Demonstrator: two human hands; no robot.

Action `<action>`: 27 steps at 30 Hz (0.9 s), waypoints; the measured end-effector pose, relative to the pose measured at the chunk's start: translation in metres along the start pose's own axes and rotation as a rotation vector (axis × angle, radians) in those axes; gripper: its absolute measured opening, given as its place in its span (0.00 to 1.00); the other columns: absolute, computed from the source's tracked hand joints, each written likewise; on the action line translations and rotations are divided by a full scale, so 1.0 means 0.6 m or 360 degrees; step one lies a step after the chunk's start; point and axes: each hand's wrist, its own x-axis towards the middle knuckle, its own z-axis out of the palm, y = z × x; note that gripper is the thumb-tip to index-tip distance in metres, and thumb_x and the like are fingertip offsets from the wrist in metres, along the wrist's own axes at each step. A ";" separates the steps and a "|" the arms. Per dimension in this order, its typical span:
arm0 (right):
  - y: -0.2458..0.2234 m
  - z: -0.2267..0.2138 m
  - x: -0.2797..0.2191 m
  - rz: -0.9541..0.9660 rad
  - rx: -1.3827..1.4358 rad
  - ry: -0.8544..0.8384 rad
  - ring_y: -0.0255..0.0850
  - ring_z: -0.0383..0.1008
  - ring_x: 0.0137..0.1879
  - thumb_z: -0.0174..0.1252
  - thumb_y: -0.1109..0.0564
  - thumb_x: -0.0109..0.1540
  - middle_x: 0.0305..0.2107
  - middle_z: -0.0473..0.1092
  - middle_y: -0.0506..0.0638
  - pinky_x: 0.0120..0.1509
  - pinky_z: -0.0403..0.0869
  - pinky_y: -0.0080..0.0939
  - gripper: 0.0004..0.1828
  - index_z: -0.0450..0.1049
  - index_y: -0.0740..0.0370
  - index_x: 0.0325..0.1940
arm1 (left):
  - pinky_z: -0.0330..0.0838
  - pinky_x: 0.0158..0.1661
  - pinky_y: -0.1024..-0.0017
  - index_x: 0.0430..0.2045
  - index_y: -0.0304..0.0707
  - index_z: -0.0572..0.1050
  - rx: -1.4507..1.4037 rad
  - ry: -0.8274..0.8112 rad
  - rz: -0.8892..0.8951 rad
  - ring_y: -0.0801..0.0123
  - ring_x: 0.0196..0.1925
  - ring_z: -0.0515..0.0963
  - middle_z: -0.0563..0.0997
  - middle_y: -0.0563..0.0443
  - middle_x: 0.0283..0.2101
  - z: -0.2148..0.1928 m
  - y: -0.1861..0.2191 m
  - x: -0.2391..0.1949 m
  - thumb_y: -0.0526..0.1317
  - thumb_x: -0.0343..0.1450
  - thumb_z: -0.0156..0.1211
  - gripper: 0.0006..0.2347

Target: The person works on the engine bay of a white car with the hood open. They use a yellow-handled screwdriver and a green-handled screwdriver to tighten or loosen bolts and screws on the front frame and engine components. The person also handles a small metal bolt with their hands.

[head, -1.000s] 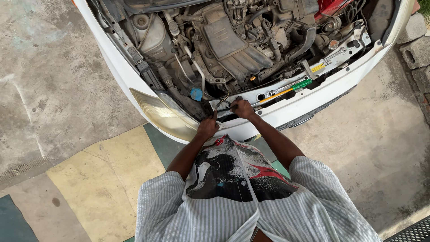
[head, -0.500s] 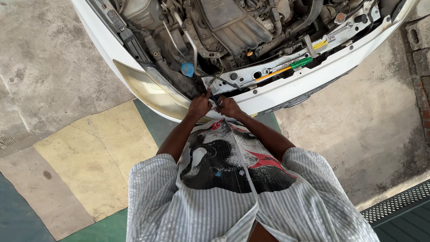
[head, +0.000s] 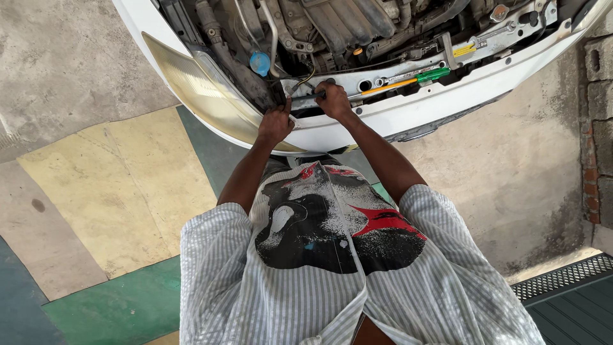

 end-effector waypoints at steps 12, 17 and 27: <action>-0.042 0.107 -0.088 0.0570 0.0446 -0.0525 0.46 0.81 0.28 0.69 0.57 0.55 0.27 0.76 0.61 0.28 0.76 0.48 0.26 0.66 0.67 0.51 | 0.71 0.55 0.57 0.70 0.27 0.58 -0.0073 0.0061 -0.0036 0.49 0.50 0.79 0.79 0.36 0.45 -0.006 0.005 0.000 0.41 0.67 0.62 0.35; -0.010 0.107 -0.075 0.0497 0.0347 -0.0626 0.41 0.81 0.27 0.69 0.58 0.55 0.26 0.78 0.58 0.29 0.78 0.42 0.25 0.67 0.66 0.52 | 0.71 0.55 0.57 0.71 0.29 0.56 -0.0062 -0.0002 -0.0048 0.50 0.51 0.79 0.79 0.36 0.46 -0.004 0.010 -0.002 0.41 0.68 0.61 0.34; 0.025 -0.012 0.033 0.0136 0.0179 -0.0063 0.46 0.82 0.38 0.70 0.59 0.54 0.31 0.79 0.57 0.45 0.78 0.44 0.17 0.78 0.62 0.46 | 0.71 0.57 0.59 0.71 0.25 0.56 -0.0039 0.0024 -0.0038 0.50 0.52 0.78 0.79 0.37 0.46 0.006 0.004 -0.005 0.41 0.70 0.60 0.34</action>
